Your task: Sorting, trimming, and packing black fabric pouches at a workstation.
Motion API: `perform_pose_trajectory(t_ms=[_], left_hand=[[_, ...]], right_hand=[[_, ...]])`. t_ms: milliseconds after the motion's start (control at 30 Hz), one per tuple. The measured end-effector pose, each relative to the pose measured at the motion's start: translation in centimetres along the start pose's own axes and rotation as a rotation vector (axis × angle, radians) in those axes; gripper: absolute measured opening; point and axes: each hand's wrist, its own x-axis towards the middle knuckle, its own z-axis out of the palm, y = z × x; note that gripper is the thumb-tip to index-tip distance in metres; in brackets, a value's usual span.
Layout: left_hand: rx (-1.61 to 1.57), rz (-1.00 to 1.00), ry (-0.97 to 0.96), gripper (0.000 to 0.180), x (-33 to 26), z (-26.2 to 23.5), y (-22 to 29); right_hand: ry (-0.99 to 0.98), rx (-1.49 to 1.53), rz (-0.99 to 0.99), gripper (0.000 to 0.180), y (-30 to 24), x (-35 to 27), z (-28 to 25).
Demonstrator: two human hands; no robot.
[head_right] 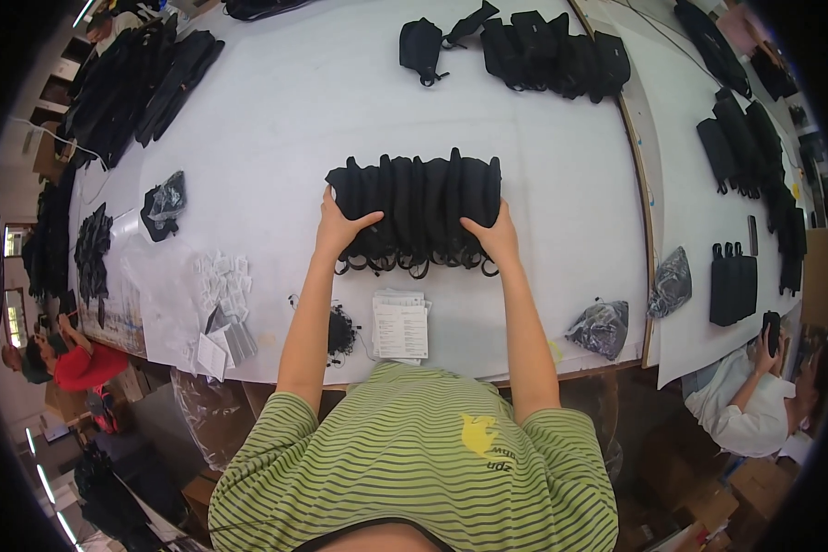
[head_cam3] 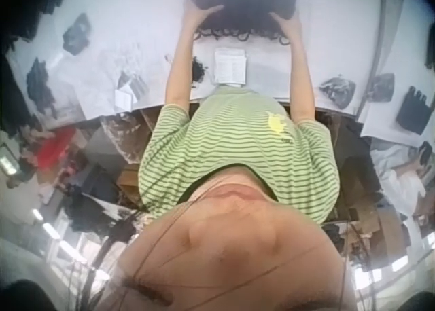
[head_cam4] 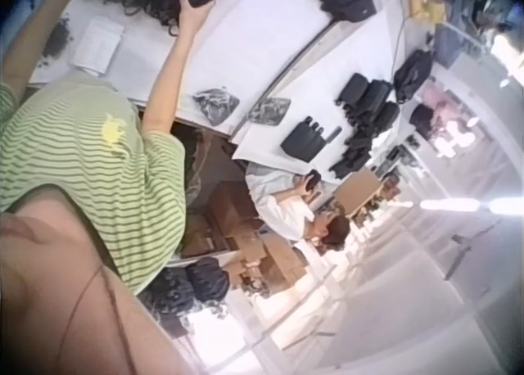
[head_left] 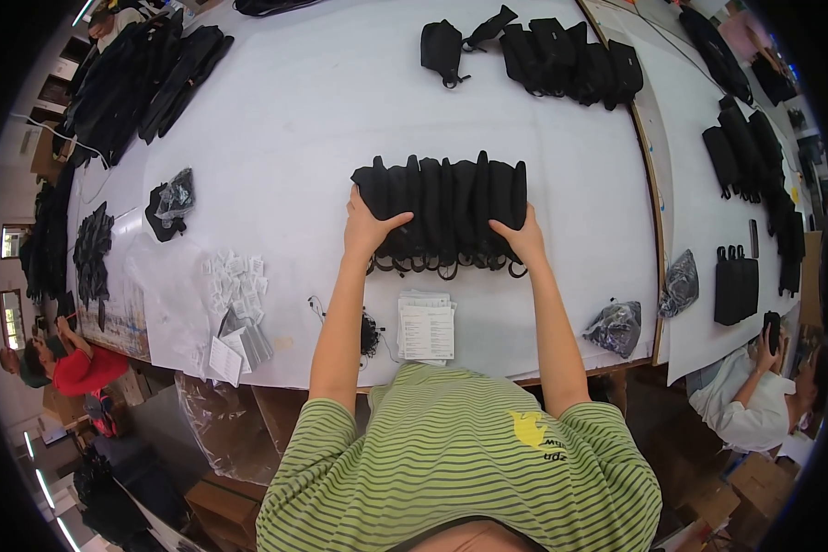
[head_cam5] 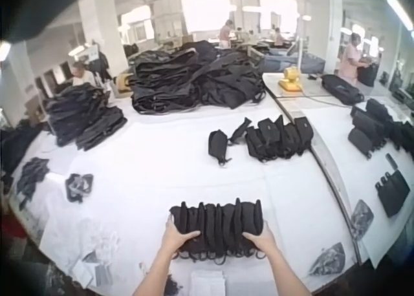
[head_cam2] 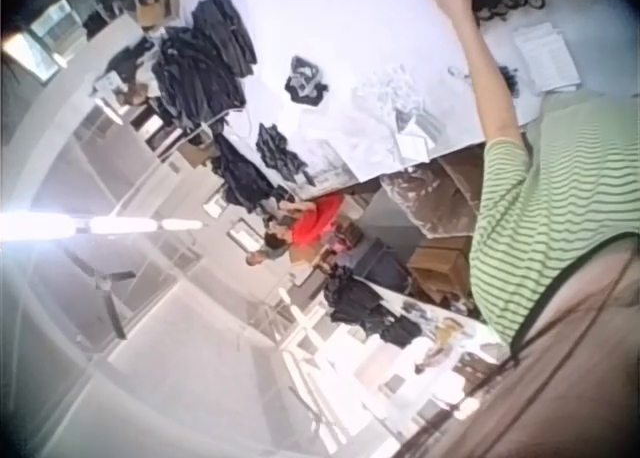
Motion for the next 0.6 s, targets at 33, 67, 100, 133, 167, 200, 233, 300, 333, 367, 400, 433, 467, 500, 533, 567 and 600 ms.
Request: perform_pose_trajectory(t_ms=[33, 67, 100, 133, 167, 200, 233, 300, 333, 367, 400, 433, 467, 500, 533, 567, 600], left_hand=[[-0.043, -0.036, -0.019, 0.13, 0.2, -0.4, -0.4], [-0.042, -0.034, -0.02, 0.13, 0.3, -0.5, -0.6], [-0.028, -0.01, -0.006, 0.127, 0.3, -0.5, -0.9], [-0.016, 0.012, 0.011, 0.124, 0.1, -0.7, -1.1], [-0.017, 0.012, 0.013, 0.124, -0.1, -0.6, -1.2], [0.179, 0.133, 0.203, 0.111, -0.3, -0.1, -1.0], [0.375, 0.26, 0.39, 0.098, -0.2, 0.4, -0.5], [0.39, 0.54, 0.269, 0.083, 0.0, 0.3, 2.7], [0.402, 0.804, 0.148, 0.069, -0.3, 0.1, 4.5], [0.379, 0.904, 0.052, 0.064, -0.8, 0.2, 6.3], [0.351, 1.005, -0.044, 0.059, -0.9, 0.7, 7.6], [0.404, 1.096, -0.113, 0.061, -0.3, 1.8, 7.4], [0.401, 1.095, -0.117, 0.061, 0.2, 2.7, 6.2], [0.418, 1.109, -0.185, 0.062, 0.8, 3.3, 4.9], [0.434, 1.129, -0.255, 0.062, 1.4, 3.3, 5.0], [0.469, 1.129, -0.252, 0.064, 1.2, 3.6, 5.1], [0.466, 1.137, -0.255, 0.064, 1.3, 4.0, 5.4]], right_hand=[[0.001, 0.001, 0.0, 0.088, 0.1, 0.0, -0.2], [-0.024, -0.008, -0.009, 0.084, 0.2, 0.1, -0.4], [-0.048, -0.017, -0.018, 0.081, 0.3, 0.1, -0.4], [-0.049, -0.018, -0.02, 0.081, 0.0, 0.1, -0.4], [-0.062, 0.103, 0.036, 0.076, -0.3, 0.2, -0.4], [-0.075, 0.224, 0.092, 0.072, -0.5, 0.2, -0.3], [-0.069, 0.224, 0.092, 0.072, -0.5, 0.2, -0.2], [-0.025, 0.227, 0.055, 0.064, 0.3, 0.4, -0.1], [-0.018, 0.228, 0.061, 0.064, 0.6, 0.5, 0.0], [-0.012, 0.241, 0.053, 0.062, 0.9, 0.5, 0.3], [-0.002, 0.253, 0.043, 0.059, 1.2, 0.6, 0.5], [0.003, 0.251, 0.043, 0.059, 1.7, 1.1, 0.7], [0.013, 0.257, 0.002, 0.057, 2.4, 1.3, 1.2], [0.022, 0.263, -0.04, 0.055, 3.1, 1.4, 1.3], [0.031, 0.262, -0.037, 0.055, 3.0, 1.4, 1.3], [0.021, 0.225, -0.017, 0.054, 3.0, 1.2, 1.4], [0.011, 0.188, 0.004, 0.053, 3.0, 1.2, 1.3]])
